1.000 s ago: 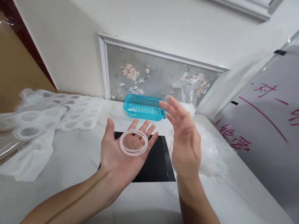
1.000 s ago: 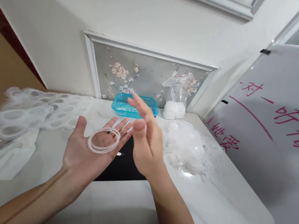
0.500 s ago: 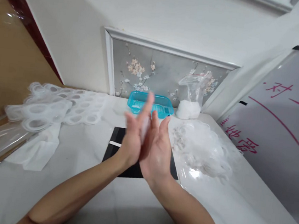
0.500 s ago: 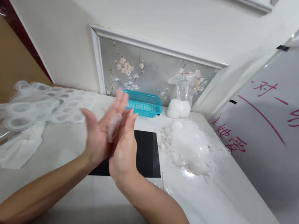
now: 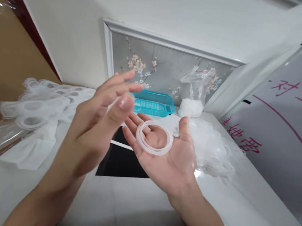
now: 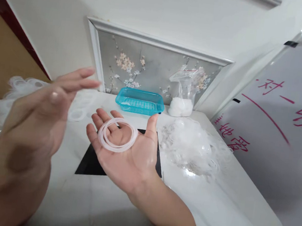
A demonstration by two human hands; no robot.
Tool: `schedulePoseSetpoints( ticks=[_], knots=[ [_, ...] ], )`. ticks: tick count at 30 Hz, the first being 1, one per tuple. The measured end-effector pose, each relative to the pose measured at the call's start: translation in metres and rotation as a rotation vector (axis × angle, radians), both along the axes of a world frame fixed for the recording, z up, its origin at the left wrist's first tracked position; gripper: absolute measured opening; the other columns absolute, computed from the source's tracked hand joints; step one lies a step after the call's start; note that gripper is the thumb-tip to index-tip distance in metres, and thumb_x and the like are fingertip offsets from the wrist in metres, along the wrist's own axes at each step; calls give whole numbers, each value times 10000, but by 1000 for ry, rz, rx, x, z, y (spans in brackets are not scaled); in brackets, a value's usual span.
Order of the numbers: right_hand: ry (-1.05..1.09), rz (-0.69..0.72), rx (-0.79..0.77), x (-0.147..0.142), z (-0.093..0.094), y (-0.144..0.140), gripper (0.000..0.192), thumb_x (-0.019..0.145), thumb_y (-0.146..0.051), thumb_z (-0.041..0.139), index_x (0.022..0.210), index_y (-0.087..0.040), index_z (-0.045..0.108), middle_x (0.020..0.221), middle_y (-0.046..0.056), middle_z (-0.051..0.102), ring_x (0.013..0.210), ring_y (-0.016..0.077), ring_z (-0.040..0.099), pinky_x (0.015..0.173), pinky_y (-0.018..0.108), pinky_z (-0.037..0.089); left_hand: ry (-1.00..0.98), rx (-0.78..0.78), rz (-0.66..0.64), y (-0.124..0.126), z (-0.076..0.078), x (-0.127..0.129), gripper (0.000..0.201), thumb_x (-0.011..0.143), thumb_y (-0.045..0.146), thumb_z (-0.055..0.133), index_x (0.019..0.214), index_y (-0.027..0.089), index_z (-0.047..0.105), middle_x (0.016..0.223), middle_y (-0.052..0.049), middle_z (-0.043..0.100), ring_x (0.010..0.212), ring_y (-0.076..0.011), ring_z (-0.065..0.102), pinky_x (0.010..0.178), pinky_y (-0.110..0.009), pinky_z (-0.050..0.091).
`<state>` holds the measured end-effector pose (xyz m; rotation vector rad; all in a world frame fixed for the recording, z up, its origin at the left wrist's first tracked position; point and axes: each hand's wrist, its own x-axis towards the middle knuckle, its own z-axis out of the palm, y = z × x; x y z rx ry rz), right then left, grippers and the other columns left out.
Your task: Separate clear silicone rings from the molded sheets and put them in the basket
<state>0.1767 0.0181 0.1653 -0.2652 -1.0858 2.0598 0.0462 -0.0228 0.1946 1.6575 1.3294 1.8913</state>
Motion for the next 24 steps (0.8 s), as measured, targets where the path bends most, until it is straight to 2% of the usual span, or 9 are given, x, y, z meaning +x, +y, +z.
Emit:
schedulePoseSetpoints(
  ticks=[3, 6, 8, 11, 14, 16, 19, 22, 24],
  knots=[
    [-48, 5, 37, 6, 6, -7, 577, 855, -696, 374, 1142, -227, 552, 1223, 101, 594, 1284, 299, 455, 965, 549, 472, 311, -128, 54, -7, 0, -11, 207, 861, 428, 598, 888, 280, 741, 1295, 35, 569, 1380, -246, 314, 1196, -336, 143],
    [-99, 18, 58, 8, 7, -11, 623, 862, -706, 343, 1178, -212, 552, 1244, 108, 586, 1285, 302, 450, 974, 536, 469, 374, -157, 25, -9, -2, -15, 102, 790, 380, 679, 777, 289, 723, 1230, 44, 601, 1365, -259, 335, 1206, -375, 129],
    [-115, 40, 74, 9, 7, -12, 658, 868, -712, 313, 1215, -199, 534, 1272, 120, 568, 1276, 306, 455, 959, 532, 478, 345, -163, -25, -9, -4, -14, 83, 699, 313, 761, 749, 284, 702, 1186, 40, 620, 1382, -277, 311, 1208, -403, 136],
    [-130, 39, 126, 8, 5, -12, 662, 878, -702, 301, 1243, -193, 514, 1285, 129, 555, 1258, 313, 464, 934, 536, 485, 187, -207, -94, -9, -7, -10, 207, 584, 193, 817, 723, 251, 675, 1190, 21, 617, 1419, -306, 233, 1204, -415, 170],
    [-147, 41, 163, 7, 3, -12, 657, 880, -703, 286, 1272, -219, 496, 1275, 121, 560, 1236, 314, 479, 914, 538, 490, -62, -275, -144, -8, -7, -7, 203, 583, 109, 780, 675, 221, 638, 1140, -5, 632, 1422, -304, 226, 1181, -385, 252],
    [-105, 123, 88, 6, 2, -11, 712, 864, -743, 202, 1329, -264, 450, 1330, 96, 526, 1226, 302, 492, 887, 517, 507, -141, -295, -163, -8, -7, -6, 200, 596, 90, 756, 653, 221, 617, 1110, -2, 638, 1418, -300, 234, 1164, -378, 290],
    [-40, 233, -16, 5, 1, -10, 756, 844, -770, 111, 1380, -320, 398, 1380, 62, 491, 1197, 284, 522, 844, 484, 522, -133, -297, -172, -8, -4, -6, 208, 601, 81, 748, 603, 229, 602, 1097, 9, 641, 1419, -315, 222, 1153, -405, 306],
    [-139, 119, 84, 4, 1, -8, 659, 881, -721, 231, 1339, -305, 458, 1244, 73, 597, 1158, 280, 546, 845, 478, 509, -80, -264, -156, -8, -2, -7, 217, 606, 99, 764, 545, 234, 605, 1070, 8, 663, 1412, -339, 234, 1166, -470, 257],
    [-207, 19, 137, 3, 2, -7, 610, 893, -692, 291, 1292, -286, 510, 1139, 72, 647, 1148, 280, 551, 858, 480, 498, 90, -177, -103, -8, -1, -10, 175, 648, 148, 763, 567, 247, 644, 1083, 20, 676, 1386, -333, 299, 1174, -499, 223]
  ],
)
